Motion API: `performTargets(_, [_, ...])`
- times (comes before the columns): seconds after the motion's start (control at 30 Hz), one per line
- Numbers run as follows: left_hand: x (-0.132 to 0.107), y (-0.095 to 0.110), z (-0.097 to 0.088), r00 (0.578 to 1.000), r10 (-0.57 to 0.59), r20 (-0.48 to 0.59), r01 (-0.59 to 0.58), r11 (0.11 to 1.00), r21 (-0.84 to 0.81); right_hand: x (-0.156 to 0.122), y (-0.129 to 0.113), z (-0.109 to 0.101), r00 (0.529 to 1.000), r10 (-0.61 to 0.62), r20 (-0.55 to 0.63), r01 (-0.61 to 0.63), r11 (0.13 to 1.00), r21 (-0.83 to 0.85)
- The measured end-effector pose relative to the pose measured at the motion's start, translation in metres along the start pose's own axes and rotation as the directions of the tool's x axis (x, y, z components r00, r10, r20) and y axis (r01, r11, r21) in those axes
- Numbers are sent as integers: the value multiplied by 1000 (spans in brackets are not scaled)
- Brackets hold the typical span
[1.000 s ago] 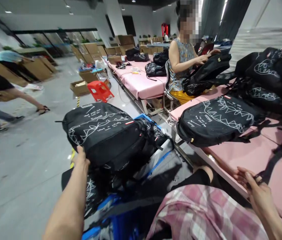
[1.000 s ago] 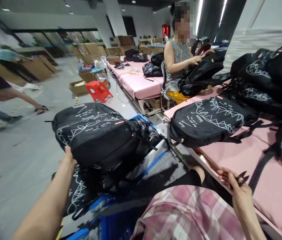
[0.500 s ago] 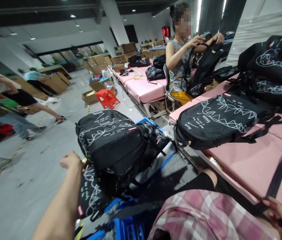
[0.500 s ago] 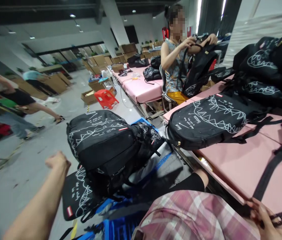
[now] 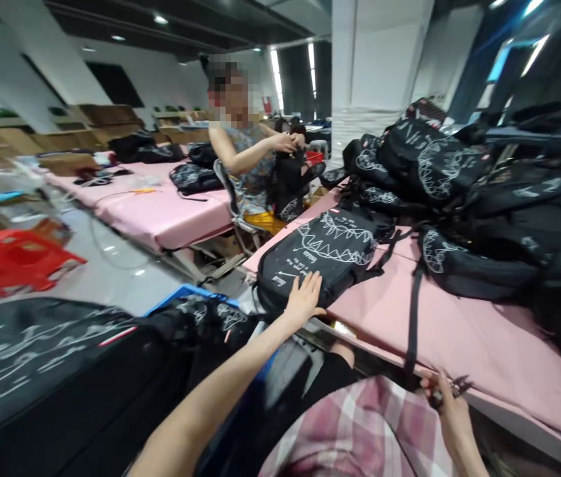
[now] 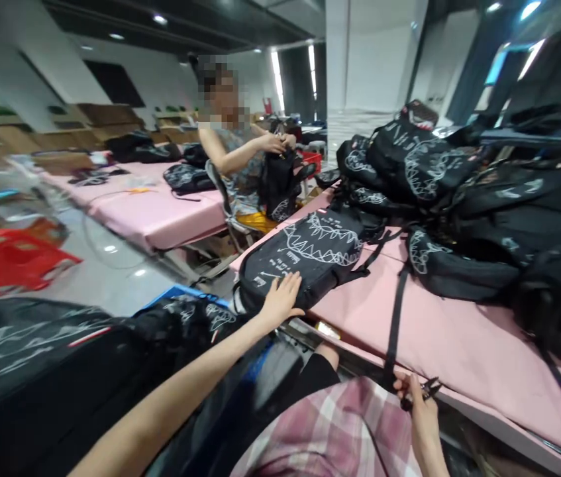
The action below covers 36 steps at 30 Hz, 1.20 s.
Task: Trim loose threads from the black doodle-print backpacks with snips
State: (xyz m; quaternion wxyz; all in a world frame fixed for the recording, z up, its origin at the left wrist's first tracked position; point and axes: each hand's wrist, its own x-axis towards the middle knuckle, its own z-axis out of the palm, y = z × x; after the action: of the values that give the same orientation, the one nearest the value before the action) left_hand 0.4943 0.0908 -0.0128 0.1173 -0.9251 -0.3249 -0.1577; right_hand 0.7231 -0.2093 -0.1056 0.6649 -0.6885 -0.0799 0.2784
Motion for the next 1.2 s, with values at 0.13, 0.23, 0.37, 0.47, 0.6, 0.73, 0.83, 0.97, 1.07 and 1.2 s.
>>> performTargets(0.13, [25, 29, 10, 999, 43, 25, -42, 998, -47, -11, 4, -57, 989, 104, -105, -102, 994, 27])
performTargets(0.23, [7, 32, -18, 979, 201, -41, -205, 974, -99, -9, -5, -85, 978, 53, -202, -40, 997, 71])
performTargets(0.37, [-45, 43, -65, 812, 565, -147, -581, 761, -289, 15, -51, -97, 947, -101, -305, 154, 975, 157])
performTargets(0.47, [-65, 40, -77, 627, 778, -18, -681, 537, -498, 39, -90, -110, 900, -202, -387, 259, 961, 100])
performTargets(0.6, [-46, 25, -39, 816, 565, 125, -425, 731, -534, 36, -103, -132, 846, -257, -467, 266, 963, -48])
performTargets(0.73, [-23, 35, 12, 999, 22, 48, 8, 839, -545, 1, -71, -136, 933, -29, -358, 48, 998, 43])
performTargets(0.83, [-26, 50, 24, 977, -150, 154, 215, 635, -742, -15, -50, -133, 948, 28, -318, 20, 989, 147])
performTargets(0.97, [-51, 62, 13, 753, -402, 521, 593, 70, -802, -12, -44, -135, 952, -16, -304, 60, 989, 136])
performTargets(1.07, [-80, 79, 7, 592, -306, 746, 722, -210, -659, -6, -46, -137, 962, -19, -272, 50, 993, 108])
performTargets(1.2, [-105, 112, 6, 516, -150, 843, 783, -315, -536, -3, -46, -136, 970, -10, -242, 33, 995, 90])
